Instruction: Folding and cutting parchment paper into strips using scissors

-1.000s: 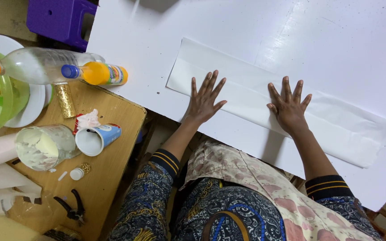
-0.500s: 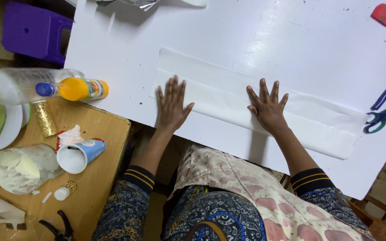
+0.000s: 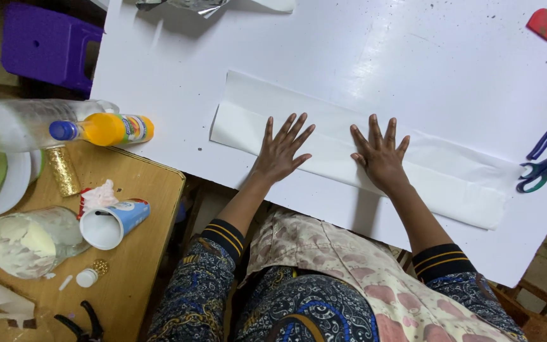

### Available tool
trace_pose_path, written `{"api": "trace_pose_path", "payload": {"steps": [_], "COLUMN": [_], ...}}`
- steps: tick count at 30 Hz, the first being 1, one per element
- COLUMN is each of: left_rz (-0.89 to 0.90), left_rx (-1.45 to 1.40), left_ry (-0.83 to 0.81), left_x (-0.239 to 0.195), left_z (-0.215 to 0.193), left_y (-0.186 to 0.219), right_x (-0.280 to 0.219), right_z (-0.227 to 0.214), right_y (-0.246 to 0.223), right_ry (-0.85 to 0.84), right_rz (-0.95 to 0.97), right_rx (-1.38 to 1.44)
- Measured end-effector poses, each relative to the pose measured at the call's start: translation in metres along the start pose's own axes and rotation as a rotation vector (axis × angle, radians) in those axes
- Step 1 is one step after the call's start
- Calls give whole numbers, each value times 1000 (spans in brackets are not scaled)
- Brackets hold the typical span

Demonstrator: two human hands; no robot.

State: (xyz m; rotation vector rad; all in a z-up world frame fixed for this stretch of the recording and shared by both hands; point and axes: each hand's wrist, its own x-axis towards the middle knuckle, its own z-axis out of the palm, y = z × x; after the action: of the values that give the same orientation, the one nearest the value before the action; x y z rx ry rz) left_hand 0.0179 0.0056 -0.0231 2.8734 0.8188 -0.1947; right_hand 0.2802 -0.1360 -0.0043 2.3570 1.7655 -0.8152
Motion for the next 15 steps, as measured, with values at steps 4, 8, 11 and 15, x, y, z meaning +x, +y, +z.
{"api": "trace_pose_path", "payload": {"steps": [4,8,11,15], "left_rz": [12,43,4,-127], "left_rx": [-25,-43,-74,-159], "left_ry": [9,21,38,-27], "left_x": [-1,-7,-19,-40], "left_z": [-9,-5,-6,-8], "left_y": [-1,-23,-52,-102], "right_x": [0,1,-2,-2], "right_z": [-2,-5,-7,-8], "right_y": [0,-3,-6,-4], "right_ry": [-11,-17,-32,-23], "right_rz": [17,28,32,28], "right_rx": [4,22,24,26]}}
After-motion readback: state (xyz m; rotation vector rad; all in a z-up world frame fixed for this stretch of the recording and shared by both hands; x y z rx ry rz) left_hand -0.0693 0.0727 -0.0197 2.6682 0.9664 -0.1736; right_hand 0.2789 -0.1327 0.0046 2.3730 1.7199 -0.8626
